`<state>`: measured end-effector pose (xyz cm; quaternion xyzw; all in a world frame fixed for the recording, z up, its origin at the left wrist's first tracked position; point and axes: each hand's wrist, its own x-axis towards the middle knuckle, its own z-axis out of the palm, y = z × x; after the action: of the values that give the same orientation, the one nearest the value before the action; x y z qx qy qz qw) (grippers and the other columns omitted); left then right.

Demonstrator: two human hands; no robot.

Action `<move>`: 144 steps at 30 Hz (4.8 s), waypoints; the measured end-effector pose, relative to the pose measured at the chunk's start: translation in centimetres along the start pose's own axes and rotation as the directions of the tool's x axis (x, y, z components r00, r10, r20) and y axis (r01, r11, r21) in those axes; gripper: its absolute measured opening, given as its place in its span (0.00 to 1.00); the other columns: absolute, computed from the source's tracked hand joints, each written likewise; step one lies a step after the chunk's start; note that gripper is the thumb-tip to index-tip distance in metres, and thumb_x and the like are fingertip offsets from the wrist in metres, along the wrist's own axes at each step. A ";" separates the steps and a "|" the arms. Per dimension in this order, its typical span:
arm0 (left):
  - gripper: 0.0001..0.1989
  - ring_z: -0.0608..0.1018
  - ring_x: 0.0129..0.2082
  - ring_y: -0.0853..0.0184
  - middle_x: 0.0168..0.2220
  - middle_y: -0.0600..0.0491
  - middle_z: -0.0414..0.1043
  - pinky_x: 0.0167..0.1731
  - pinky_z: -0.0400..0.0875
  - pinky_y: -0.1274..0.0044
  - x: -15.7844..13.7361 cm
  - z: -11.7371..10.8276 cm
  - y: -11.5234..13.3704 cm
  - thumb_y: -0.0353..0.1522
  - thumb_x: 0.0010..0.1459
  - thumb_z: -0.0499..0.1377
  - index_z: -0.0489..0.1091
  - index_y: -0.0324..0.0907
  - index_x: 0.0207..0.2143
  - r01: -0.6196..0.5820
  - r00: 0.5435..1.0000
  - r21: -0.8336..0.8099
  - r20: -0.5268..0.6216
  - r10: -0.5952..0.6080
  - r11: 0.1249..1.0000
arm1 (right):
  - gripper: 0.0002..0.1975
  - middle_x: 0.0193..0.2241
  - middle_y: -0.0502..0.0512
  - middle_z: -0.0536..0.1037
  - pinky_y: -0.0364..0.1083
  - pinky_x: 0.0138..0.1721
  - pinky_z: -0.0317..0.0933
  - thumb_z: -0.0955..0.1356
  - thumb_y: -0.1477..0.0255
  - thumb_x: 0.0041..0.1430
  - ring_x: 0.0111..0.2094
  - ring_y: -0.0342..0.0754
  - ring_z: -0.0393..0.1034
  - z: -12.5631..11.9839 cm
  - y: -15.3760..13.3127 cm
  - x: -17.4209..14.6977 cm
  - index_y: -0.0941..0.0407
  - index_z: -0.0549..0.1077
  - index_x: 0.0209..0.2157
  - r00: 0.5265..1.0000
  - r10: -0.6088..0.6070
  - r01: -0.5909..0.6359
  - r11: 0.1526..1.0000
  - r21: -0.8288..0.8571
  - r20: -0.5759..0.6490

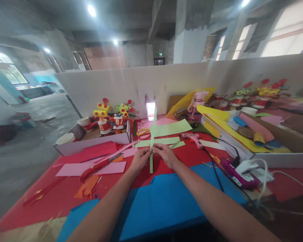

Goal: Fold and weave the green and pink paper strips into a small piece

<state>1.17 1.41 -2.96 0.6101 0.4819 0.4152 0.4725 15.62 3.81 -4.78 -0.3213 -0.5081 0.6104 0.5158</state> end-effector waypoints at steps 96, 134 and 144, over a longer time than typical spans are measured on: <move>0.17 0.67 0.18 0.74 0.17 0.54 0.69 0.22 0.58 0.79 0.8 -1.6 -0.3 0.40 0.36 0.72 0.72 0.37 0.19 0.008 0.985 -0.257 -0.166 -0.052 0.966 | 0.12 0.18 0.47 0.67 0.40 0.24 0.52 0.60 0.71 0.62 0.20 0.41 0.62 -1.1 -2.8 -1.3 0.55 0.66 0.25 0.962 0.042 0.167 0.689 -0.705 0.269; 0.17 0.65 0.20 0.73 0.16 0.53 0.69 0.23 0.57 0.78 0.8 -0.7 -1.0 0.42 0.38 0.71 0.74 0.37 0.17 -0.038 0.988 -0.247 -0.153 -0.001 0.968 | 0.12 0.26 0.51 0.76 0.41 0.32 0.54 0.61 0.74 0.64 0.29 0.45 0.68 -0.6 -2.7 -1.3 0.56 0.72 0.28 0.966 -0.094 0.252 0.522 -0.815 0.239; 0.16 0.66 0.20 0.73 0.17 0.53 0.69 0.23 0.59 0.78 1.0 -1.1 -1.1 0.42 0.38 0.71 0.74 0.37 0.18 -0.050 0.981 -0.289 -0.195 -0.008 0.956 | 0.13 0.24 0.51 0.75 0.41 0.31 0.55 0.61 0.70 0.65 0.28 0.45 0.68 -0.5 -2.9 -1.4 0.56 0.73 0.29 0.971 -0.086 0.232 0.583 -0.778 0.225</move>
<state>0.10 2.67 -3.73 0.4950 0.4525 0.5444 0.5038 17.36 2.51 -2.31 -0.4200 -0.7943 0.2935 0.3264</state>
